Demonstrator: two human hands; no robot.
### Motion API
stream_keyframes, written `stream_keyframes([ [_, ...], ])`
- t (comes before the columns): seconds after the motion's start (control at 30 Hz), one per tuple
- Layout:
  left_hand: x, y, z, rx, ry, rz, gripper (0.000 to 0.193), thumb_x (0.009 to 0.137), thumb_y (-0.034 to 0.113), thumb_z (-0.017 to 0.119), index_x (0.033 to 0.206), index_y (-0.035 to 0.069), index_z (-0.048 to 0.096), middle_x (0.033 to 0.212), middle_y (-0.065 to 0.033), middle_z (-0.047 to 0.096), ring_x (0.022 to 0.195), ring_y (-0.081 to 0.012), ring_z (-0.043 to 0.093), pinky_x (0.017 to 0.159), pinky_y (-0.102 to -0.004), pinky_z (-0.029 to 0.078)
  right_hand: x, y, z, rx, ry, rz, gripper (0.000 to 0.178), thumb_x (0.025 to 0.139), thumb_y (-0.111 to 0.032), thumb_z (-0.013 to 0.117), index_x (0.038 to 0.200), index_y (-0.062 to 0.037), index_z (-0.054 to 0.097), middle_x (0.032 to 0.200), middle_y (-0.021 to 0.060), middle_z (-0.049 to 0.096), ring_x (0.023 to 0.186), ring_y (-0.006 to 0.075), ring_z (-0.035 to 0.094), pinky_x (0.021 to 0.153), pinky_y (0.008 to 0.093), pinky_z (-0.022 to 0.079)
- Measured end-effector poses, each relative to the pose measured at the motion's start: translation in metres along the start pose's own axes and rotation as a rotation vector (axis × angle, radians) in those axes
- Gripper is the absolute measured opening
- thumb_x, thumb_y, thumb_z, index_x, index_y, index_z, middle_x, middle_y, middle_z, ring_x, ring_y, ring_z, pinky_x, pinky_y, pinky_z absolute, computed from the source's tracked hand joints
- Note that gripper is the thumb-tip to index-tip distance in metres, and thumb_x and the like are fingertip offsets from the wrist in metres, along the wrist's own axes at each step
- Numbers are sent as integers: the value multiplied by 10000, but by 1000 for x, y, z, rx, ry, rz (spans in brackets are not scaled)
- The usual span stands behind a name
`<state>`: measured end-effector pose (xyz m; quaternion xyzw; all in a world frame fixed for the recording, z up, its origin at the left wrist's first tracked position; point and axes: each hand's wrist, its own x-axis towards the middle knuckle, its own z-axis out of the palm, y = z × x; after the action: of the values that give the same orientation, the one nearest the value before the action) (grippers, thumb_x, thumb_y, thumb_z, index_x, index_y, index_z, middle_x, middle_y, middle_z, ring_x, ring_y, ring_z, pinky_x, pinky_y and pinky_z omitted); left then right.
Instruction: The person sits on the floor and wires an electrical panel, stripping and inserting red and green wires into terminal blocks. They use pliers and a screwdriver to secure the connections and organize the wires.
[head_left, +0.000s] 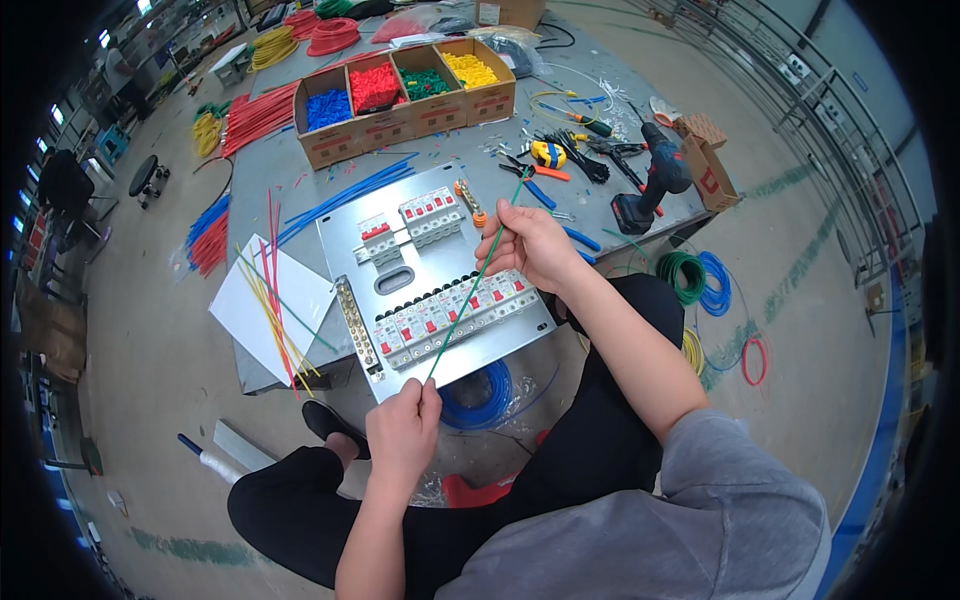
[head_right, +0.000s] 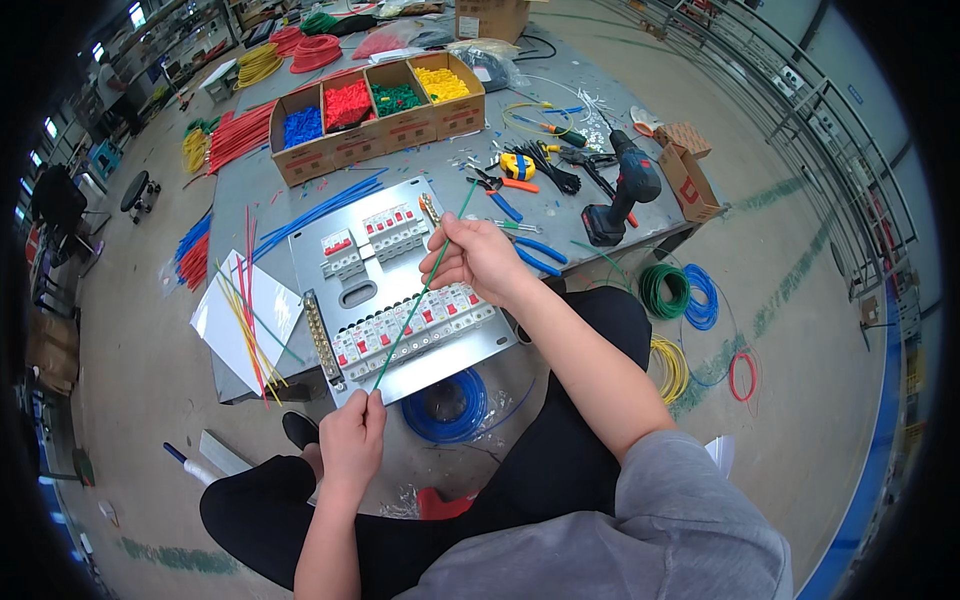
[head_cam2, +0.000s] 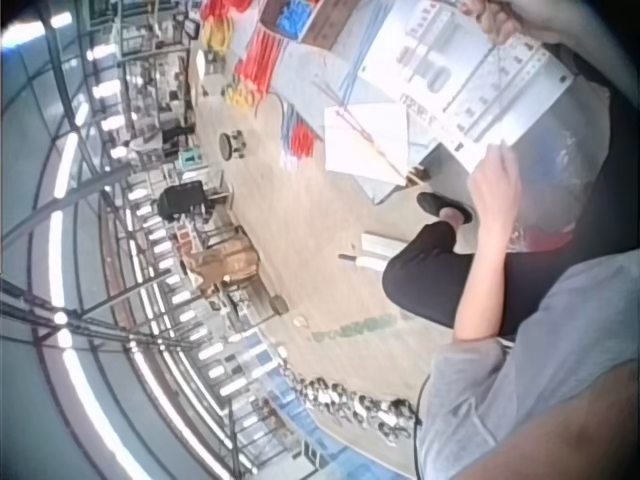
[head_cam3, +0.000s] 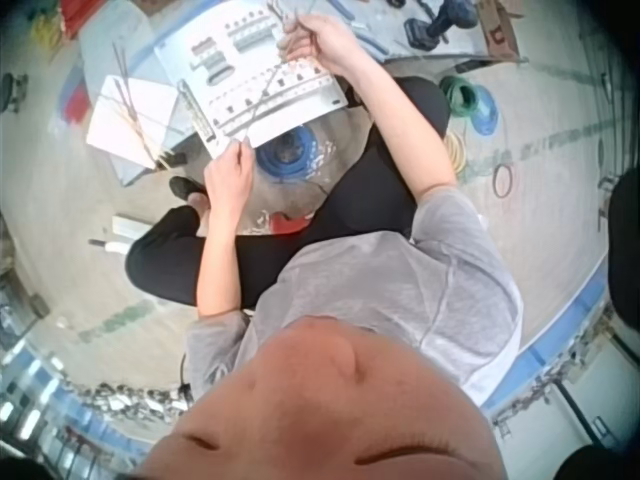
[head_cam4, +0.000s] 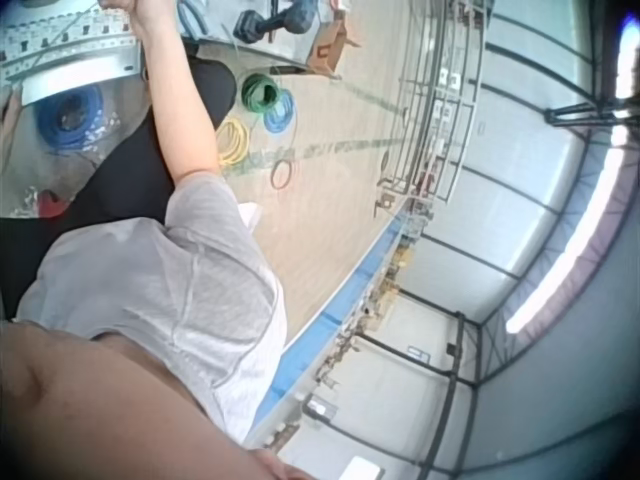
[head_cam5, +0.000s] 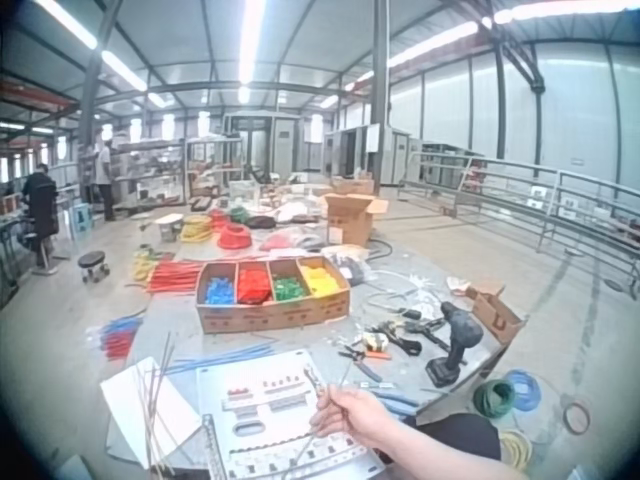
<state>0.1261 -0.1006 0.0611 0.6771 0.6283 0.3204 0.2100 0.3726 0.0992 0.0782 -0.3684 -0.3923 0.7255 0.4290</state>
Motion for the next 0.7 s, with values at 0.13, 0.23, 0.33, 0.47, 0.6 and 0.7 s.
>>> stream_keyframes([
  [0.13, 0, 0, 2, 18, -1, 4, 352, 1006, 223, 631, 720, 42, 533, 569, -175, 565, 555, -406, 609, 508, -484, 448, 1, 8, 1, -8, -19, -14, 312, 1099, -307, 522, 1097, -2, 589, 888, 177, 733, 790, 275, 772, 664, 359, 650],
  [0.23, 0, -1, 1, 32, 1, 3, 355, 1006, 226, 632, 720, 41, 530, 571, -176, 567, 552, -408, 608, 507, -486, 450, -6, 21, 21, -106, -114, 8, 238, 1066, -224, 596, 1184, -20, 566, 914, 170, 727, 817, 267, 770, 680, 363, 653],
  [0.33, 0, -3, 2, 49, 12, 0, 359, 1009, 228, 629, 718, 45, 525, 573, -175, 571, 554, -410, 609, 510, -492, 452, -5, 25, 22, -69, -117, 18, 247, 1046, -169, 626, 1242, -42, 546, 950, 161, 723, 844, 269, 768, 706, 361, 657],
  [0.47, 2, -1, -1, -54, -33, -74, 361, 1038, 225, 587, 748, 14, 547, 590, -191, 576, 559, -407, 604, 518, -468, 447, -6, 24, 25, 13, -114, 3, 225, 1052, -179, 618, 1225, -54, 547, 962, 158, 724, 855, 284, 771, 709, 356, 659],
  [0.6, 1, -2, -3, -277, -48, -150, 387, 1069, 235, 544, 780, -23, 558, 588, -188, 557, 509, -351, 557, 515, -422, 419, -5, 24, 28, 110, -135, -4, 210, 1054, -198, 617, 1196, -61, 546, 974, 159, 731, 871, 292, 774, 712, 354, 661],
  [0.7, 1, -2, -4, -345, -50, -169, 407, 1080, 250, 535, 784, -29, 547, 567, -143, 523, 483, -249, 508, 509, -389, 396, -3, 27, 28, 135, -144, -22, 214, 1054, -213, 620, 1187, -61, 549, 992, 165, 730, 889, 297, 772, 727, 359, 660],
])
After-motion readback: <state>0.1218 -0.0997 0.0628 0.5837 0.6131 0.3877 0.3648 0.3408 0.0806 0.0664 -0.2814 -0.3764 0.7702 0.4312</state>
